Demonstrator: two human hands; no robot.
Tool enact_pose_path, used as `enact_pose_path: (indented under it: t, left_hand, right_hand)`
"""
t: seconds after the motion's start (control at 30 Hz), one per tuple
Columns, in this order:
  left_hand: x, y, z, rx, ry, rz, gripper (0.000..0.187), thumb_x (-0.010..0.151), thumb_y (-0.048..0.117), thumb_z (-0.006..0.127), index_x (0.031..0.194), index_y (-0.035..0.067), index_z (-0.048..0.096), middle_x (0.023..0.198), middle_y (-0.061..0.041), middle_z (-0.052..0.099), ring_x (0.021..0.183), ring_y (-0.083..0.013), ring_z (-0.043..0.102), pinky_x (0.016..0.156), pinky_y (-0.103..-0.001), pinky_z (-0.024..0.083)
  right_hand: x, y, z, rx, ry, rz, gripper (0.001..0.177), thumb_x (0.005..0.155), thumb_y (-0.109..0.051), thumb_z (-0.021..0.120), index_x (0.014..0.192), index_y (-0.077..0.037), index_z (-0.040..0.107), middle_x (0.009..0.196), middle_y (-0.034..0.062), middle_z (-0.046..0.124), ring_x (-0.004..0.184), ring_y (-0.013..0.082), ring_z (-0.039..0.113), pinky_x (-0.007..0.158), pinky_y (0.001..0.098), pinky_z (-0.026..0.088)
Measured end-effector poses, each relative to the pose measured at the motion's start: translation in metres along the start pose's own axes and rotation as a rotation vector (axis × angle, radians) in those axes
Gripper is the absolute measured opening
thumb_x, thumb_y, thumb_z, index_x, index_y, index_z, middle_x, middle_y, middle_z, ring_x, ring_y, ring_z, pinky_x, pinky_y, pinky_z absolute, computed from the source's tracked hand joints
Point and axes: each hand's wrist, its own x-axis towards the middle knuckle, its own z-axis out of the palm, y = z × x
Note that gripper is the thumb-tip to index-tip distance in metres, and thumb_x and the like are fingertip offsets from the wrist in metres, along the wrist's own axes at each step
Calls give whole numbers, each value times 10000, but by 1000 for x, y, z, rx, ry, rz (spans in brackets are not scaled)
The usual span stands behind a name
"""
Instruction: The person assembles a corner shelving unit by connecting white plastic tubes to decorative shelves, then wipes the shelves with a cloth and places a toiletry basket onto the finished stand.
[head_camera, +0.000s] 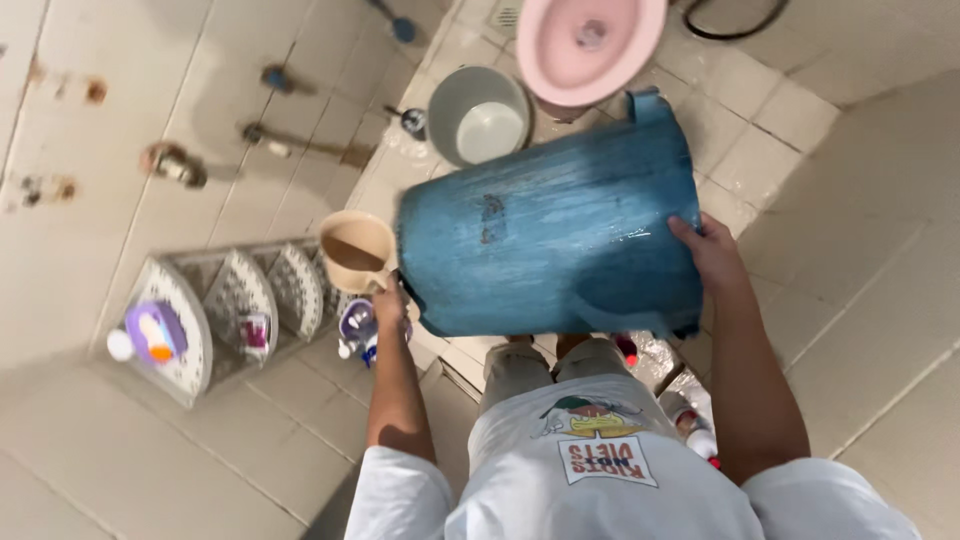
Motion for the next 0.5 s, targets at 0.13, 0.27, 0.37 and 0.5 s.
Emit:
enact_pose_path:
  t: [0.13, 0.27, 0.37, 0.5]
  left_hand:
    - [-14, -31, -17, 55, 176, -19, 412, 936, 387, 652, 1047, 42, 456, 579, -89, 573, 431, -183, 523, 356, -356, 396]
    - [-32, -68, -31, 223, 190, -189, 596, 989, 501, 653, 1014, -93, 609, 606, -94, 564, 452, -212, 503, 393, -339, 423]
    - [-54, -95, -50, -40, 19, 63, 458, 944, 445, 588, 1077, 29, 726, 666, -39, 574, 522, -155, 509, 440, -323, 406]
    - [-84, -91, -81, 190, -7, 105, 381, 938, 384, 645, 957, 29, 782, 712, -85, 621, 654, -196, 573, 642, -350, 464]
  right_hand:
    - [-9, 21, 70, -353, 38, -22, 283, 988, -273, 774, 1070, -15, 690, 874, 44, 659, 749, 135, 572, 662, 331, 483]
    - [-38, 84, 178, -514, -112, -270, 256, 954, -304, 702, 995, -52, 682, 730, 65, 632, 622, 183, 570, 574, 373, 490]
    - [-63, 125, 222, -847, -80, -567, 334, 1004, -323, 699, 928, -8, 621, 797, 169, 620, 702, 339, 616, 620, 440, 485]
    - [-92, 152, 249, -937, -66, -769, 277, 977, -291, 671, 994, -15, 644, 802, 193, 618, 736, 398, 607, 627, 485, 493]
